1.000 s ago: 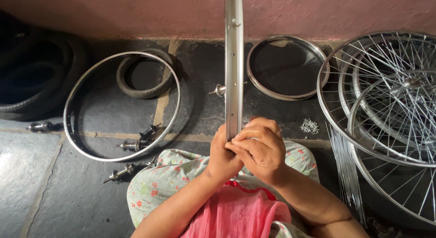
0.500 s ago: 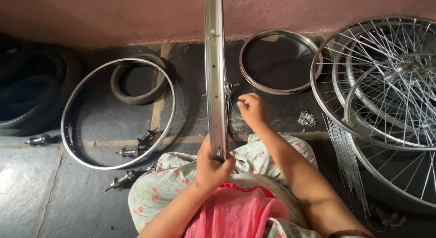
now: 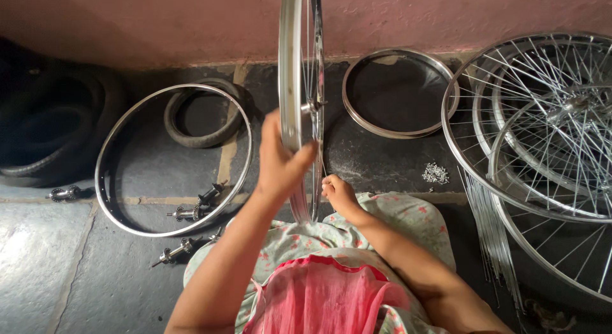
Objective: The person sits on the floor and assembles a bicycle wheel by inserting spokes through the rim and hub. They repeatedly pick spokes, thread them through the rim holes, and secure them into the hub, rotating the wheel as needed to continue the process.
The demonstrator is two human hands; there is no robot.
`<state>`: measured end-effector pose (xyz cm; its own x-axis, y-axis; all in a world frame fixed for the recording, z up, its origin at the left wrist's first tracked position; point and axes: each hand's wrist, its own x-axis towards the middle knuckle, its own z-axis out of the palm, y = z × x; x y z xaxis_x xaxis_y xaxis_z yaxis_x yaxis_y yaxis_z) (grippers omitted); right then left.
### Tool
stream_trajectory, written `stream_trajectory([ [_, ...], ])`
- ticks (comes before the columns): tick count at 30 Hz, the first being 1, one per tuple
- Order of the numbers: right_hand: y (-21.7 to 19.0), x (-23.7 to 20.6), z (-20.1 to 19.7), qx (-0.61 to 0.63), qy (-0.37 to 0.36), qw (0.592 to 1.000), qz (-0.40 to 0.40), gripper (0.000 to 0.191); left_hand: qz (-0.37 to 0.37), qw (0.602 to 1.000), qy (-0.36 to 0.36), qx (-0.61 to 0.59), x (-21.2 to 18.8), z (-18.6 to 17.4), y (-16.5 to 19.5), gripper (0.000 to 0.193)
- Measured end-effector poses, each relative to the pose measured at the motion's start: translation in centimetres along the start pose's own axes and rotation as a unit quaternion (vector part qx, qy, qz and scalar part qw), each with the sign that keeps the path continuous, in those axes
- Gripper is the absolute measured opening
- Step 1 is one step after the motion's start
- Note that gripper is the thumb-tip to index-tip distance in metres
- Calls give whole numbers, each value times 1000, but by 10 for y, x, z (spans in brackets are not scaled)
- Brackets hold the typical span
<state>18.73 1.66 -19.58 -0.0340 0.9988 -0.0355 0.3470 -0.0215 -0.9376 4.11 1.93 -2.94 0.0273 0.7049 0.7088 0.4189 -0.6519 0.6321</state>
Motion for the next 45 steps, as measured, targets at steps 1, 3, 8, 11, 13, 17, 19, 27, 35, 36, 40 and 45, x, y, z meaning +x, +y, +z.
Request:
stream_trajectory([
  [1,-3,-3,-2,-17,23,999,-30,19,93,992,36,81,5,-1,-6,63],
  [3,-6,-7,-9,-51,71,992,-89,26,34,998,36,31,-7,4,-15,70],
  [8,-2,3,-19,25,19,998,-45,28,-54,997,39,-35,-87,37,-38,62],
  [11,1,7,-15,178,-38,981,68,24,-18,998,-7,-56,-114,47,-55,54],
  [13,3,7,-17,234,-64,962,122,21,-24,994,-19,-106,-117,46,-57,54],
  [17,-7,-13,-37,286,-120,940,141,22,-22,982,-14,-185,-96,38,-27,56],
  [19,-15,-32,-50,299,-143,934,136,25,-75,972,-31,-219,-79,31,-3,58],
  [27,-29,-69,-59,318,-105,940,58,50,-168,953,-58,-244,-25,-13,57,62],
  [35,-49,-49,-62,402,-79,902,-132,34,-161,969,-91,-165,-25,-23,68,42],
  [36,-56,-44,-64,396,-64,899,-175,33,-167,971,-91,-144,-27,-23,70,38],
  [40,-87,-29,-61,82,92,933,-339,19,-176,978,-89,-60,-34,-23,72,28],
  [45,-108,-23,-46,-192,184,841,-471,33,-141,987,-70,-18,-37,-22,75,24],
])
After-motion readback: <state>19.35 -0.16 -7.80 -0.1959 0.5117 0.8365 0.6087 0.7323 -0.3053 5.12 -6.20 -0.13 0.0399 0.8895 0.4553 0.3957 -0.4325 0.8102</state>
